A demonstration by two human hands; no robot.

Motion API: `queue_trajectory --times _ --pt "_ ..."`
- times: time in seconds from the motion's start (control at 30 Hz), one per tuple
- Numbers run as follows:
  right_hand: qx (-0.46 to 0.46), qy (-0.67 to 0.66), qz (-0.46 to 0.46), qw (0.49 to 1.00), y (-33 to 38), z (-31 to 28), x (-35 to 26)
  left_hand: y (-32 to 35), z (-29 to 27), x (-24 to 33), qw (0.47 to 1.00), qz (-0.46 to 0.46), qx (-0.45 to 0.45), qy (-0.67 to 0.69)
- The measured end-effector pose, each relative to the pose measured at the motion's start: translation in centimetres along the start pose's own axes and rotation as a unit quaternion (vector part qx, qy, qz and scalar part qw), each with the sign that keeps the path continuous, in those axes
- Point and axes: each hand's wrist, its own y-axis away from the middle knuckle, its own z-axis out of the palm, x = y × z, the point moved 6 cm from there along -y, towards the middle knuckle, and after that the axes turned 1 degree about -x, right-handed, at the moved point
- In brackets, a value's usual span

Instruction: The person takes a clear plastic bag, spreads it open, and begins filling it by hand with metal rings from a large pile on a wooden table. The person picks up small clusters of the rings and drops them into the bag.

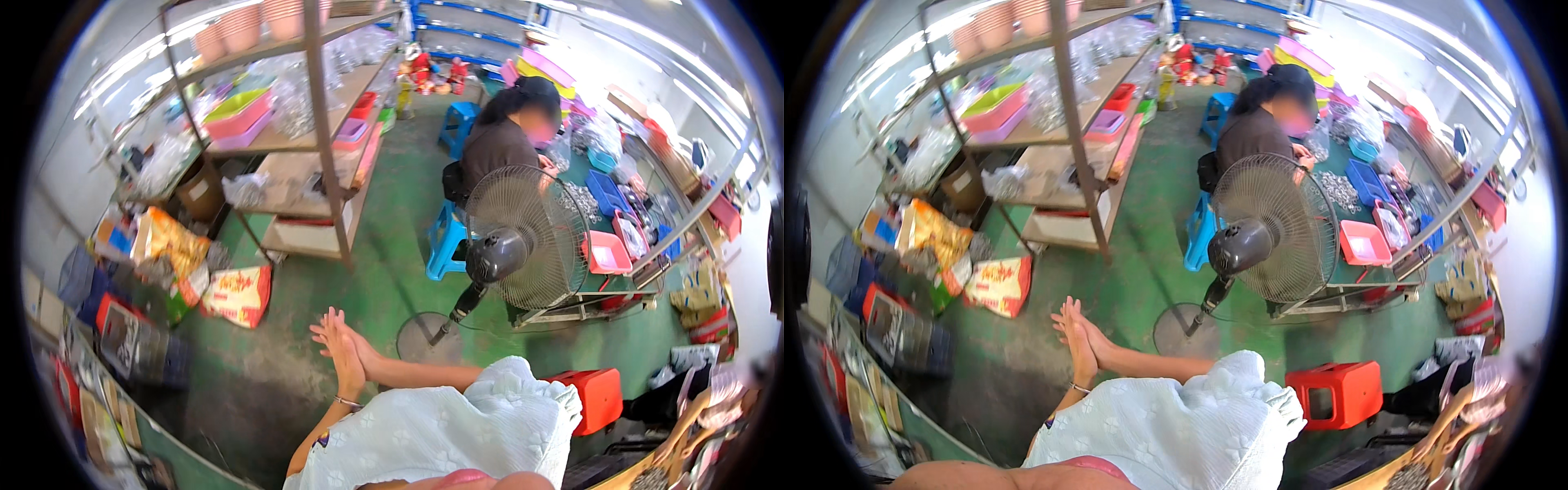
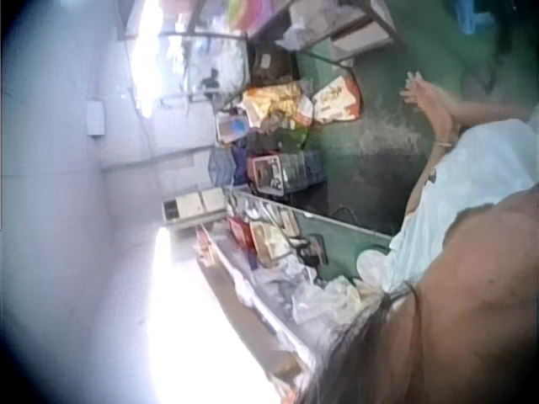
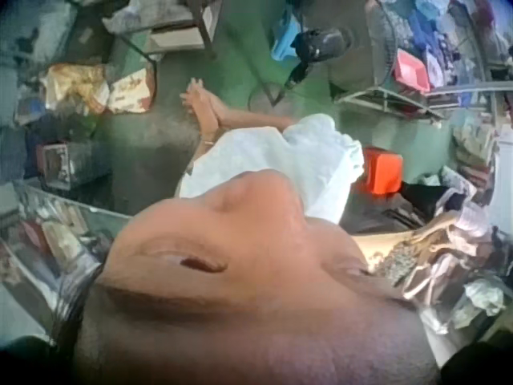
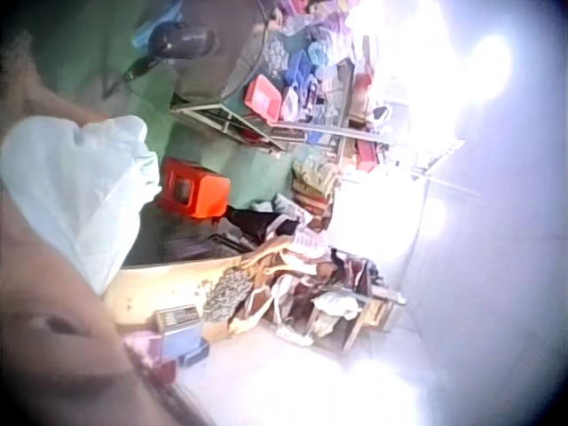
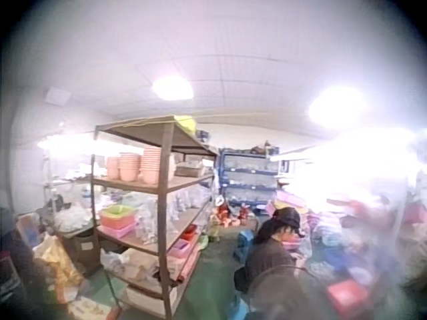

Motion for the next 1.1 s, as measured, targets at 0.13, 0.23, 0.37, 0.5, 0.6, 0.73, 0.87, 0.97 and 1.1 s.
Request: queue_trajectory --times 0.13,0.23,0.37,0.5,0.6,0.73,0.87,0.97,1.1 --pt "0.109 -0.039 -0.031 0.993 -4.3 -2.4 -4.8 -10.0 1.2 -2.7 0.992 0.020 -0.022 -0.122" --pt "0.149 -0.021 -0.057 0.987 -6.9 -4.6 -7.9 -16.0 3.1 -4.6 0.988 0.025 -0.004 -0.153" --pt "0.183 -0.018 -0.076 0.980 -10.3 -7.5 -12.4 -22.4 6.2 -13.5 0.997 -0.053 0.014 0.045" --pt "0.169 -0.032 -0.213 0.962 -12.9 -11.4 -17.6 -27.2 11.5 -20.1 0.892 -0.325 -0.134 0.284" --pt "0.237 0.134 -0.306 0.912 -14.7 -12.9 -21.9 -31.0 15.0 -22.6 0.791 -0.394 -0.249 0.396" --pt "0.358 0.377 -0.376 0.767 -19.0 -14.2 -25.0 -33.4 19.2 -18.5 0.623 -0.411 -0.413 0.522" --pt "0.418 0.623 -0.391 0.533 -21.1 -12.4 -29.0 -35.6 20.7 -12.8 0.578 -0.430 -0.464 0.515" --pt "0.480 0.588 -0.379 0.529 -21.2 -15.4 -32.4 -38.2 21.7 -10.3 0.633 -0.449 -0.426 0.466" --pt "0.579 0.401 -0.387 0.594 -21.4 -22.4 -36.8 -41.7 24.5 -7.4 0.636 -0.396 -0.496 0.440"
